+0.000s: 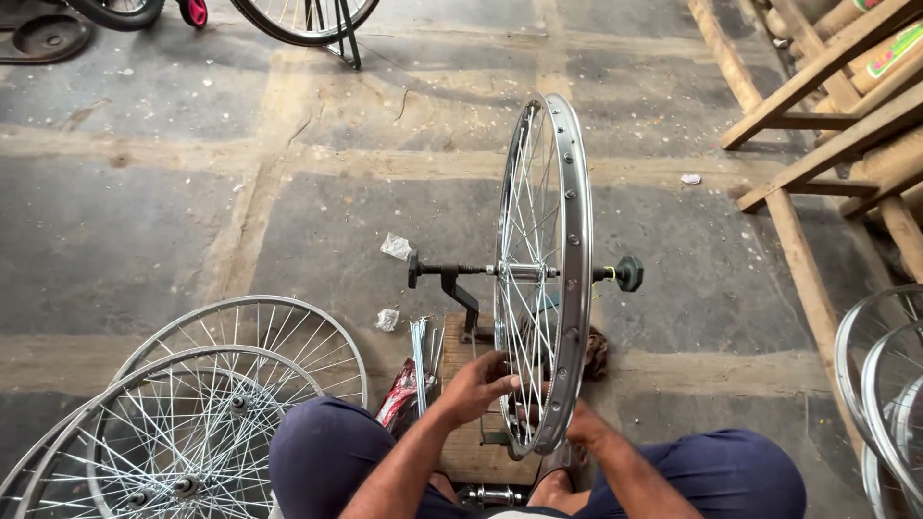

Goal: The person sits on the floor and uses a spoke wrench to tighten the nipples on a bicycle wheel mounted on a stand. The person rotates the wheel periodically to access different spokes and continues tightening them by hand.

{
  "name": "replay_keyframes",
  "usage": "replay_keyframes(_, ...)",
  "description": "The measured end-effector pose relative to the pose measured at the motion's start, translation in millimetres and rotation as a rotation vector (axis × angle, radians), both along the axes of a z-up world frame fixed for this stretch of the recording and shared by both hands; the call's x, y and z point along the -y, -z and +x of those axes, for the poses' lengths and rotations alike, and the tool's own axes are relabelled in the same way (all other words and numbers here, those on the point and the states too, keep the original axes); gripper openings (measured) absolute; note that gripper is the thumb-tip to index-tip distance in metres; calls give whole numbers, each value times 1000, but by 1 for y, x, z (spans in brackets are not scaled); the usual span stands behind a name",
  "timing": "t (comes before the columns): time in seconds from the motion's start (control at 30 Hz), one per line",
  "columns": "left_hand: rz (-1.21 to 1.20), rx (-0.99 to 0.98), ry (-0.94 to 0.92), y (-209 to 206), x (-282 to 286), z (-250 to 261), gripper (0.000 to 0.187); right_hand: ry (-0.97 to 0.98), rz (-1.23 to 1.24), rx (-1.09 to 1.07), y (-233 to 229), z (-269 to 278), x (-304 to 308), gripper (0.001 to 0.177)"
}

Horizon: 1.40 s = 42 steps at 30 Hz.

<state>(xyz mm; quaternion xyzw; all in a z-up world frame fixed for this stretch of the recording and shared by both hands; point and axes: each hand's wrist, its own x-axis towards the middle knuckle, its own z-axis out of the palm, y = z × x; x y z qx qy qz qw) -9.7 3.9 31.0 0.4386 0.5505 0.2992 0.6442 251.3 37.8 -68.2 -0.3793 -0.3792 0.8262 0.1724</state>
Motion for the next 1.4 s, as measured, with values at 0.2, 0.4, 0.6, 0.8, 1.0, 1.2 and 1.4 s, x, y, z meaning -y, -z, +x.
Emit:
replay_keyframes(0.2, 35, -5, -52, 9, -5, 3, 84, 102, 330, 59, -19, -45, 11, 36)
replay_keyframes(0.4, 171, -168, -35, 55, -6, 2, 80, -1, 742, 476, -40, -29, 26, 39)
replay_keyframes(0.6, 230, -7, -144, 67, 0, 5, 49, 60, 679, 471, -68, -22, 17, 33)
replay_keyframes(0.8, 411, -79, -100, 48, 13, 4, 27, -4, 560, 426, -74, -35, 27, 29)
replay_keyframes(1.0, 429, -88, -77, 32, 13, -4, 25, 40, 581, 418, -92, -58, 33, 26)
replay_keyframes(1.2, 343, -55, -24, 35, 12, -5, 28, -19, 708, 546, -104, -63, 40, 24)
replay_keyframes(1.4, 408, 87, 187, 52, 17, -9, 48, -56, 714, 635, -107, -49, 41, 31)
